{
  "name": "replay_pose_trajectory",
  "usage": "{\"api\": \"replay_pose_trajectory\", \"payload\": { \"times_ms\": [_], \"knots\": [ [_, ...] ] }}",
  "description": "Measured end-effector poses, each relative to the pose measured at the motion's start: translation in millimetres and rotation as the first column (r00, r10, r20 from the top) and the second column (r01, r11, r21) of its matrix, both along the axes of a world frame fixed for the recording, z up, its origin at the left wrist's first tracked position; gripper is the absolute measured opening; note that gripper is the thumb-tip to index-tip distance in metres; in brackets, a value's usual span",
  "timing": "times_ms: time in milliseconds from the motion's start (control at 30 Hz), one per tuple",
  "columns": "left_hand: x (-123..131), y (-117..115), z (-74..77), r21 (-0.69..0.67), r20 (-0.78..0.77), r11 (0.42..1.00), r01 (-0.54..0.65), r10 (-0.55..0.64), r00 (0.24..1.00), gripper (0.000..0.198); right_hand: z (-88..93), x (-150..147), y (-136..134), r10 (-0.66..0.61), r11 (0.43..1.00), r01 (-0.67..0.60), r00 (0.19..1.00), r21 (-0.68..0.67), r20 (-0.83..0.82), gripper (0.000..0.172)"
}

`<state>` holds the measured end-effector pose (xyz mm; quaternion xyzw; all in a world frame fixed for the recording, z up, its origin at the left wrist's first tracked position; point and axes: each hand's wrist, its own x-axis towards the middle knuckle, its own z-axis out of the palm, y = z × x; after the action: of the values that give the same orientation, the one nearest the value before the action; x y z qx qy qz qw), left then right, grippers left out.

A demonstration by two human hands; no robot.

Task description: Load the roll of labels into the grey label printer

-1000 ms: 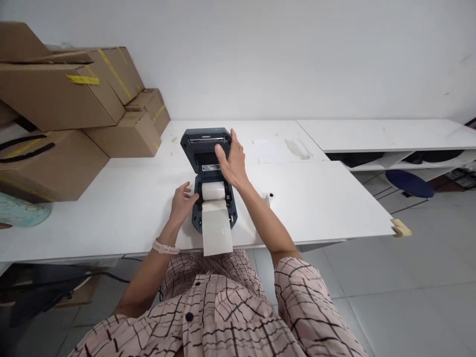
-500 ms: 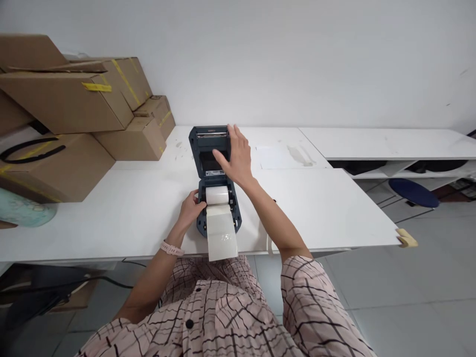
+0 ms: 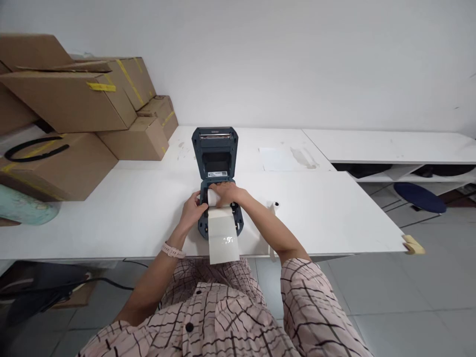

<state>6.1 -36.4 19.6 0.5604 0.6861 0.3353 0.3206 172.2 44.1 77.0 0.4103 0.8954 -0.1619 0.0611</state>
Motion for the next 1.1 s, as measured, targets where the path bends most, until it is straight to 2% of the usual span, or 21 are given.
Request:
{"api": "replay_pose_trajectory", "payload": {
  "times_ms": [167,233,300,433,533,600,700,767,867,933,1033,1100],
  "knots": [
    [1,1,0.3,0.046,0.003,0.999,0.028,-0.029,1.000,0.057,-0.8,-1,8,0.046,0.997,-0.043,0.998,-0.069,0.041,0.095],
    [1,2,-0.1,0.067,-0.011,0.997,0.040,-0.039,0.999,0.054,4.6,8,9,0.085,0.989,-0.088,0.996,-0.121,-0.034,0.098],
    [1,3,-0.8,0.076,-0.030,0.996,0.040,-0.038,0.999,0.053,15.3,25,9,0.118,0.973,-0.151,0.975,-0.174,-0.186,0.099],
    [0,3,-1.0,0.088,-0.013,0.995,0.054,-0.053,0.999,0.052,41.9,74,4,0.098,0.953,-0.236,0.834,-0.191,-0.543,0.087],
    [1,1,-1.0,0.104,0.042,0.993,0.051,-0.056,0.998,0.055,45.0,115,6,-0.067,0.974,-0.107,0.708,-0.200,-0.703,0.080],
    [1,1,-2.4,0.109,0.065,0.993,0.047,-0.054,0.996,0.056,32.3,138,14,-0.224,0.967,0.048,0.622,-0.249,-0.750,0.081],
    [0,4,-7.8,0.107,0.086,0.993,0.047,-0.056,0.995,0.058,-2.9,162,29,-0.454,0.891,0.240,0.509,-0.386,-0.731,0.086],
    [-1,7,-12.9,0.112,0.099,0.993,0.043,-0.054,0.994,0.059,-28.9,169,38,-0.533,0.846,0.302,0.474,-0.439,-0.701,0.084],
    [-2,10,-20.4,0.131,0.139,0.991,0.023,-0.041,0.989,0.059,-59.5,169,47,-0.565,0.825,0.326,0.469,-0.461,-0.679,0.080],
    [-3,11,-23.9,0.139,0.182,0.990,0.010,-0.036,0.983,0.061,-71.5,166,49,-0.581,0.814,0.323,0.471,-0.483,-0.664,0.082],
    [-4,11,-25.0,0.136,0.212,0.990,0.019,-0.048,0.976,0.064,-77.5,169,46,-0.588,0.807,0.287,0.466,-0.516,-0.661,0.086],
    [-4,10,-22.9,0.138,0.197,0.990,0.035,-0.062,0.978,0.062,-77.0,182,35,-0.585,0.807,0.251,0.457,-0.534,-0.670,0.088]
  ]
}}
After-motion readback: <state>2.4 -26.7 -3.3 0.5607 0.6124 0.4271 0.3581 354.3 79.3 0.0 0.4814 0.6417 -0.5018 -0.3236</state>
